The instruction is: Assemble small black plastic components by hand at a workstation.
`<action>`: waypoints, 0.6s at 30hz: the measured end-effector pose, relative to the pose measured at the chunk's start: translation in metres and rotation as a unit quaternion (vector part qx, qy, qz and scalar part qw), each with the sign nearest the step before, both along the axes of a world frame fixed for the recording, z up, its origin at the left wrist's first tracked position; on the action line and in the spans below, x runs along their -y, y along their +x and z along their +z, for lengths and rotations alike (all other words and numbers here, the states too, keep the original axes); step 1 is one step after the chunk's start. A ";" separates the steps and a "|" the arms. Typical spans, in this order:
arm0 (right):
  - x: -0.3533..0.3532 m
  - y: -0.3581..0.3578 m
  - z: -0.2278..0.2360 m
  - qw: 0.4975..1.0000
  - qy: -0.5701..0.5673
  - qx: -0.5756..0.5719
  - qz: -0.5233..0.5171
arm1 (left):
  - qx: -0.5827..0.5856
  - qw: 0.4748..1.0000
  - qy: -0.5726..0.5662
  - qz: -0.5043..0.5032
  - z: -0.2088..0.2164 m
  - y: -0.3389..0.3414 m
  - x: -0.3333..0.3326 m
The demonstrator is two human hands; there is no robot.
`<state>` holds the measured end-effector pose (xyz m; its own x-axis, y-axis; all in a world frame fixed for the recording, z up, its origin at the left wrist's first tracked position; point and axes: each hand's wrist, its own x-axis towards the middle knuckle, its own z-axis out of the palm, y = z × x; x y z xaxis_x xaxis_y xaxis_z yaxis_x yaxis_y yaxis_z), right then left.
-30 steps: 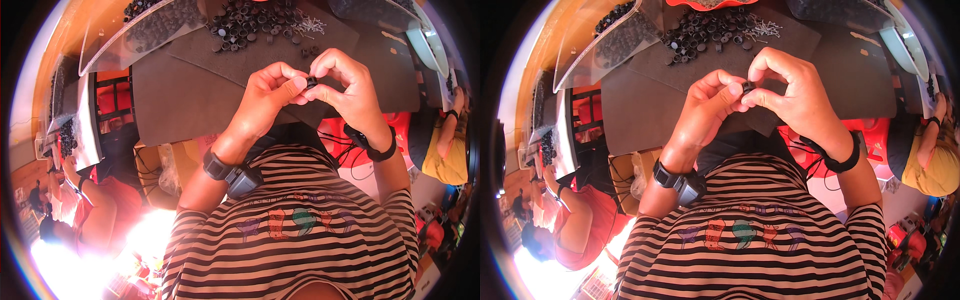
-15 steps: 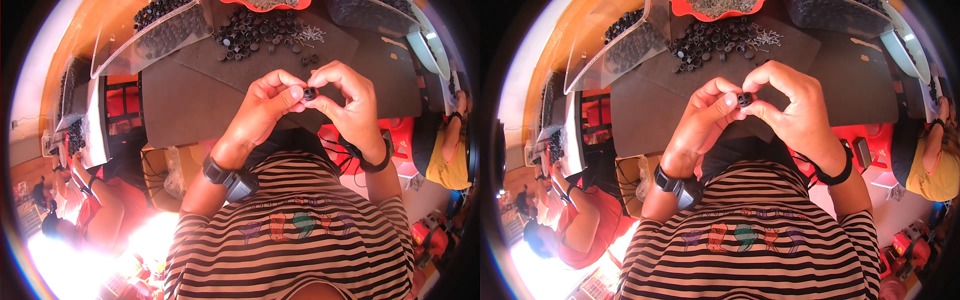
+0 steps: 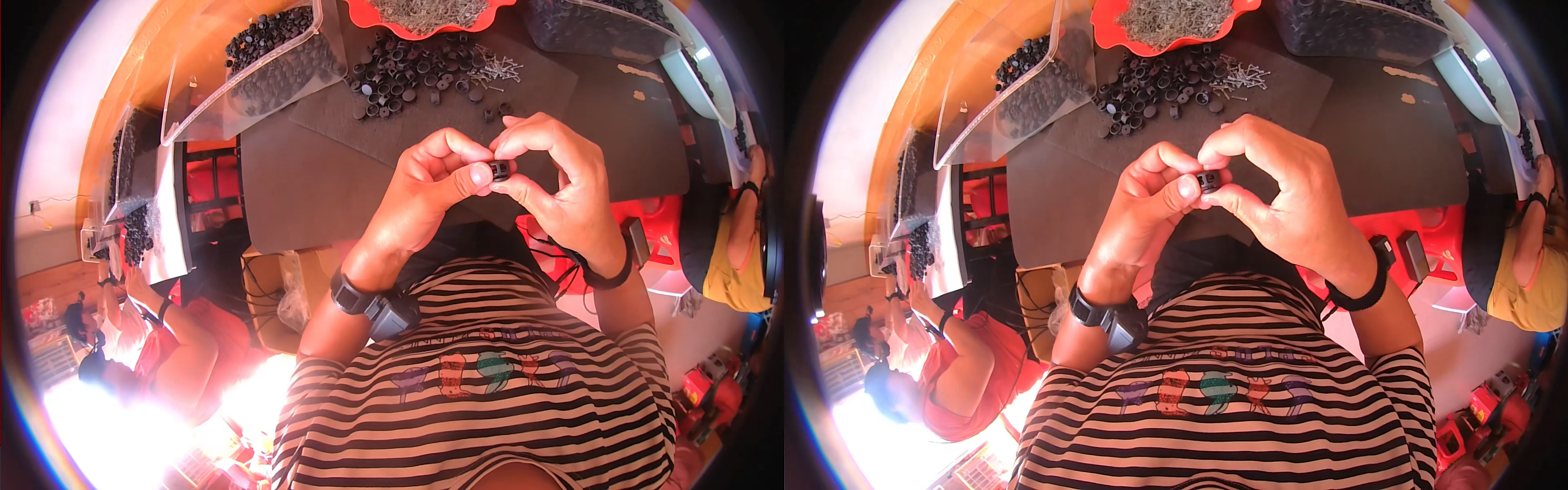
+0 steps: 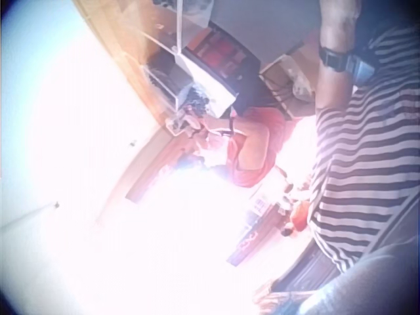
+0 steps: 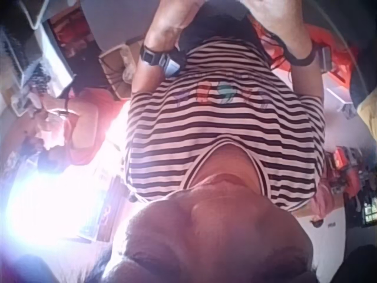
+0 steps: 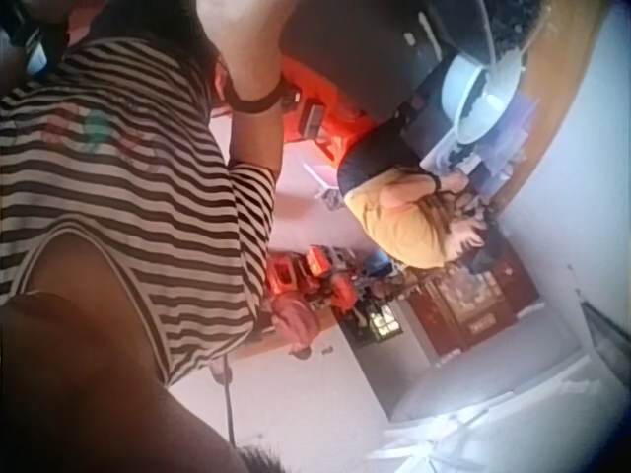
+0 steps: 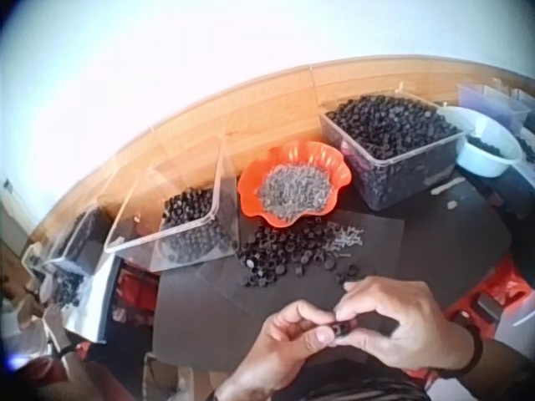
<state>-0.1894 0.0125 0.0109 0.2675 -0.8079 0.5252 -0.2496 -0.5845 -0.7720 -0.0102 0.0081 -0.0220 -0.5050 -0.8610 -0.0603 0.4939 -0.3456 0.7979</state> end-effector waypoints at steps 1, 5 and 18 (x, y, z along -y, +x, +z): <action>0.001 -0.001 -0.002 1.000 -0.014 0.010 -0.001 | 0.009 1.000 0.000 0.003 0.000 -0.002 0.000; 0.005 -0.003 -0.011 0.997 -0.051 0.055 -0.006 | 0.012 1.000 -0.009 -0.014 0.000 -0.004 0.005; 0.011 -0.048 -0.034 0.992 0.062 0.031 -0.109 | 0.276 0.848 -0.325 0.315 0.099 0.090 0.091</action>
<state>-0.2373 0.0017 -0.0228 0.0505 -0.9024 0.4279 -0.3095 -0.4215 -0.8524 0.0800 -0.0832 0.0768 0.0191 -0.8913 0.4530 -0.0944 0.4494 0.8883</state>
